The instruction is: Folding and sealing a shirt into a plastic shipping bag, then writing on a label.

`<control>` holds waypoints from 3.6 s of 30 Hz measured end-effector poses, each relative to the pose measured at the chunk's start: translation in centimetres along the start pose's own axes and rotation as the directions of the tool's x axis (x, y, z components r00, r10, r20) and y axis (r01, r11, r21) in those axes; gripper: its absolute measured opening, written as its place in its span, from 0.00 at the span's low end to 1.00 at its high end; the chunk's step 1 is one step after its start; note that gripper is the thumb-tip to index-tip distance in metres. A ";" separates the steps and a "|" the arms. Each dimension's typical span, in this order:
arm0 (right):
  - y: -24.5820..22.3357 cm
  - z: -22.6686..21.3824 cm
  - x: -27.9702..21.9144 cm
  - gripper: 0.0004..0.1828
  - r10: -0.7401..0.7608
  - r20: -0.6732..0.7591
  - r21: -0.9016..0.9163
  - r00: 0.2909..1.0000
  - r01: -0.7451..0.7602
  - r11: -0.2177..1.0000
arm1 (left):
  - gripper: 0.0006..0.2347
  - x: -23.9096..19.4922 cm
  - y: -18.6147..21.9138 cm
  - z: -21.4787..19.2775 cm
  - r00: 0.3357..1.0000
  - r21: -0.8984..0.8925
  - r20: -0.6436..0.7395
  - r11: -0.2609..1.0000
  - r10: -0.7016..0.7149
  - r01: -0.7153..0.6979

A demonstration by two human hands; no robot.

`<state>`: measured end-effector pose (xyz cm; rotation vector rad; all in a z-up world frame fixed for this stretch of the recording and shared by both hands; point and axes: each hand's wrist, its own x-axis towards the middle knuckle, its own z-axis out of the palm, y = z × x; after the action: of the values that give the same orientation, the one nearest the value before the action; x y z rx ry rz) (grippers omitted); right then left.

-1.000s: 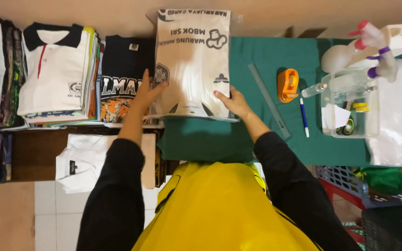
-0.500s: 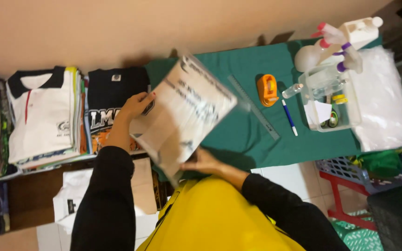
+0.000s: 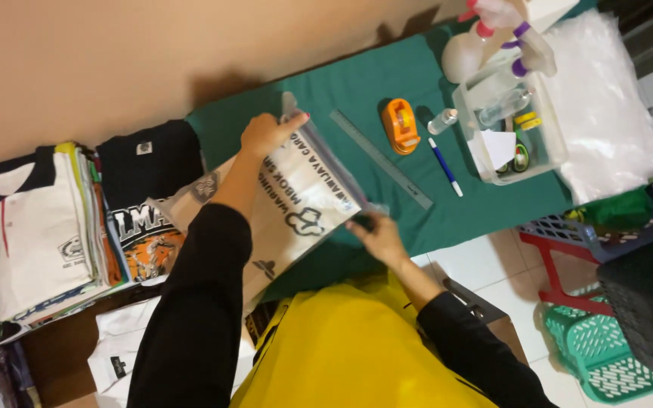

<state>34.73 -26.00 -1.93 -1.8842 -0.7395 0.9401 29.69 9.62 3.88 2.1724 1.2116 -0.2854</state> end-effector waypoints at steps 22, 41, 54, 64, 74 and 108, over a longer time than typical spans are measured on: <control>0.0 -4.2 0.0 0.34 -0.573 0.127 -0.171 0.810 0.587 0.791 | 0.02 7.4 5.9 10.5 0.887 0.586 -0.344 0.808 0.307 -0.053; -1.7 -8.0 1.7 0.45 -0.602 0.314 0.168 0.734 0.581 0.796 | 0.31 -14.7 10.8 7.8 0.833 0.385 -0.309 0.861 0.459 -0.331; -1.3 -4.8 4.2 0.66 -0.480 0.465 0.306 0.744 0.373 0.876 | 0.37 -21.7 -5.9 12.6 0.693 -0.063 -0.656 0.936 -0.300 0.346; -5.4 -1.5 6.0 0.56 -0.244 0.416 0.530 0.876 -0.015 0.848 | 0.41 -18.0 -13.5 5.3 0.632 -0.270 -0.309 0.703 -0.711 0.658; -1.7 -3.9 0.1 0.62 -0.445 0.340 0.085 0.828 0.444 0.892 | 0.34 -12.6 -13.8 4.7 0.707 -0.254 -0.498 0.864 -0.502 0.434; 3.5 -11.0 -1.4 0.16 -0.575 0.010 -0.026 0.818 0.575 0.818 | 0.18 -23.8 8.3 11.6 0.537 0.410 -0.141 0.543 0.832 -0.733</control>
<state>43.58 -33.45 -1.04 -1.5306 -1.2412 0.5386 24.59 -17.06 9.43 2.8781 0.1686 0.3268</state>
